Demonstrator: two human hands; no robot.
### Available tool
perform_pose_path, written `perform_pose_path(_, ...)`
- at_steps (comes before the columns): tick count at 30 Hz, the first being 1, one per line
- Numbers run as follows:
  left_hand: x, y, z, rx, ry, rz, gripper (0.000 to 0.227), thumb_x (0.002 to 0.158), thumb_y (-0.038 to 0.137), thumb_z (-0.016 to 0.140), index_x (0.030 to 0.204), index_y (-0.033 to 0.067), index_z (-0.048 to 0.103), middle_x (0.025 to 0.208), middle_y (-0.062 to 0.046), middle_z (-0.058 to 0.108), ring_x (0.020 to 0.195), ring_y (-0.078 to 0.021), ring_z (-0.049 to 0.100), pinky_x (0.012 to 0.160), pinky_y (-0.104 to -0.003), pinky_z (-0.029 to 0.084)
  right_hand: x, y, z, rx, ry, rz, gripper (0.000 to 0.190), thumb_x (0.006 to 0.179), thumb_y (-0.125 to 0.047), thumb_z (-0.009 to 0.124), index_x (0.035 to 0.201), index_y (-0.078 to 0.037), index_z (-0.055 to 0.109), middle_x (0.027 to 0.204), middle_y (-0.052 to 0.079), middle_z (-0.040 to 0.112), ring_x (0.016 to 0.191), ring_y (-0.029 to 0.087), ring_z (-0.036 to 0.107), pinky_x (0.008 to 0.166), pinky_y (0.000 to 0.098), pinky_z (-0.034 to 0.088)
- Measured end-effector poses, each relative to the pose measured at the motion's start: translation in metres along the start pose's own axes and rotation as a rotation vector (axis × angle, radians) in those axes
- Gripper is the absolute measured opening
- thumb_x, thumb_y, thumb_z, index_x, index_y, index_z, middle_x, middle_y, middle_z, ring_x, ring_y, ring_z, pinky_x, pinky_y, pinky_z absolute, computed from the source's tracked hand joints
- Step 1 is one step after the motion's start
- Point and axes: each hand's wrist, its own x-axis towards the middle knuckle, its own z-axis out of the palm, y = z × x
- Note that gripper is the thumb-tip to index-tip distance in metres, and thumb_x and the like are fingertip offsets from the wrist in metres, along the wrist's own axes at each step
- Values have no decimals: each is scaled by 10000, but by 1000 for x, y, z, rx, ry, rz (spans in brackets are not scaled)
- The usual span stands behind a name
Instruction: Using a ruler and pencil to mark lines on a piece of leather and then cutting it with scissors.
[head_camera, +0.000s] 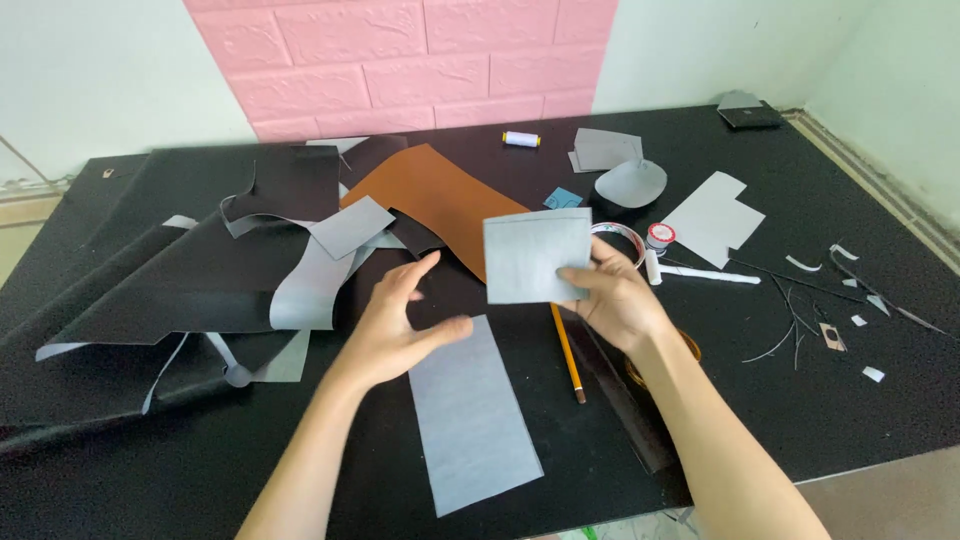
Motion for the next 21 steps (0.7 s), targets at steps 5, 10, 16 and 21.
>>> perform_pose_path(5,3,10,33,-511,2,26,529,964,325,685,1408,61,571,1353,-200,651,1278,-314,602,1052,-491,498,-9,27,17,-40,-70,48,494,877,106,595,1356,-15,607,1099,156,718,995,306,734,873,574,616)
perform_pose_path(10,-5,23,26,-559,172,26,192,950,203,737,957,23,803,823,-112,809,789,-136,726,665,-396,658,-35,1,31,-517,-47,-60,389,871,19,701,1260,32,693,1064,221,774,938,288,746,825,487,637)
perform_pose_path(16,-3,16,6,-564,298,9,165,903,161,797,804,36,755,707,-52,724,691,-76,554,632,-294,536,-70,-30,-41,-1577,252,-70,303,886,-44,675,1148,-139,795,928,141,810,855,355,784,749,431,642)
perform_pose_path(21,7,0,2,-706,273,-175,387,914,313,638,1158,20,705,1195,-130,730,1142,-328,727,701,-458,696,-74,-22,-83,-1671,129,421,632,927,-89,455,1514,-323,444,1463,68,489,1445,320,375,1156,502,423)
